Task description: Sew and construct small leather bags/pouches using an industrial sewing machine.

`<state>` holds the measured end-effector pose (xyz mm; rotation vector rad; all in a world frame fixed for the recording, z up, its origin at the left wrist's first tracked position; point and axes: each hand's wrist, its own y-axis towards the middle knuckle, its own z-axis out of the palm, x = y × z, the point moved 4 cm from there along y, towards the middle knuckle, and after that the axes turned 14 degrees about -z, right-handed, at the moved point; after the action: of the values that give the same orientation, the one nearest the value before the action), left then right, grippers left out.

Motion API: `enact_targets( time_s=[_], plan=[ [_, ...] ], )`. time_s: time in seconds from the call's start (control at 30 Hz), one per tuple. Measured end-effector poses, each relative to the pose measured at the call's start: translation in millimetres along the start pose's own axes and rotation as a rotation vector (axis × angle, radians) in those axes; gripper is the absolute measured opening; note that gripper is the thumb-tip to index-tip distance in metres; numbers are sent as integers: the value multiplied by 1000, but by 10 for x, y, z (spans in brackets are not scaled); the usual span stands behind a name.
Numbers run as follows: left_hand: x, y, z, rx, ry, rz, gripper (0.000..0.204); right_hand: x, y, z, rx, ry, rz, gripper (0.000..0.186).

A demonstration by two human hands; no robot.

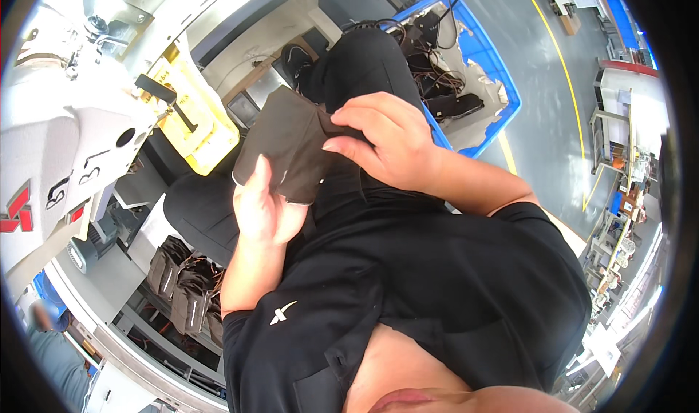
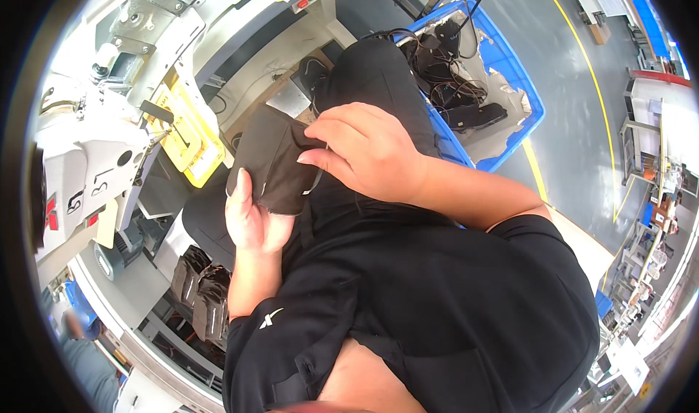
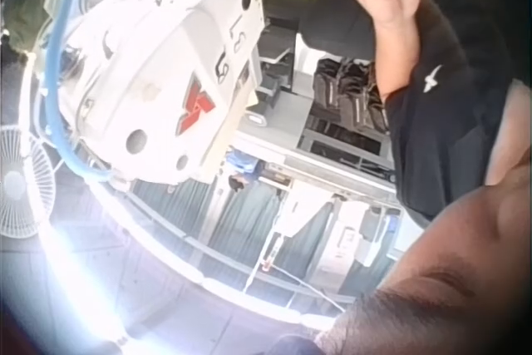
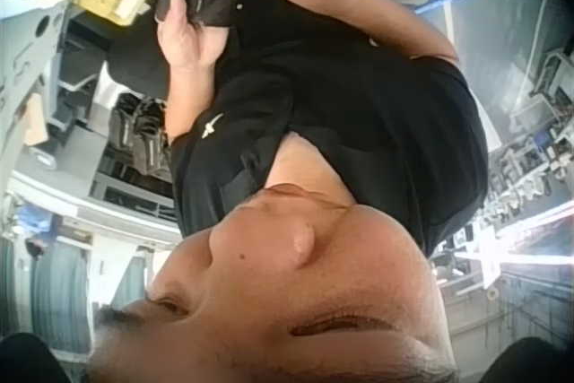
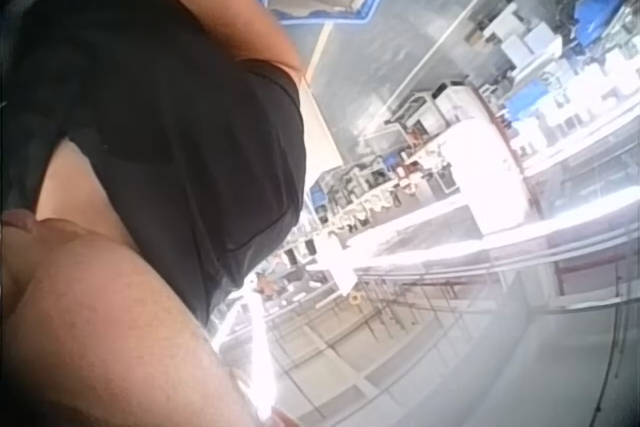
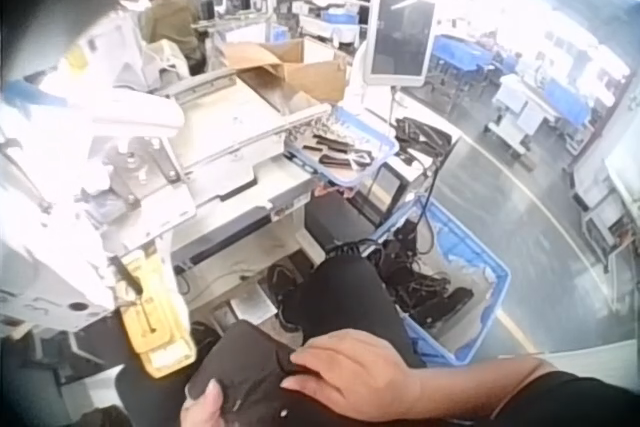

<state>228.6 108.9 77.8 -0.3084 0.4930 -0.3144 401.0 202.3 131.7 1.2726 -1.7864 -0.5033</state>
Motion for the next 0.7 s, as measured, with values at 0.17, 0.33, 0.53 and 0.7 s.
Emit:
enact_targets(
  time_s=[0.17, 0.33, 0.53, 0.7],
  plan=[
    [38, -18, -32, 284, -195, -127, 76, -97, 52, -25, 41, 104, 74, 22],
    [92, -24, -61, 369, -185, -164, 81, -194, 114, -115, 181, 356, 461, 16],
    [78, 5, 59, 451, -59, -97, 76, -169, 150, 50, 218, 306, 535, 40],
    [54, 48, -24, -64, 41, -138, 58, -242, 160, 93, 457, 329, 721, 48]
  ],
)
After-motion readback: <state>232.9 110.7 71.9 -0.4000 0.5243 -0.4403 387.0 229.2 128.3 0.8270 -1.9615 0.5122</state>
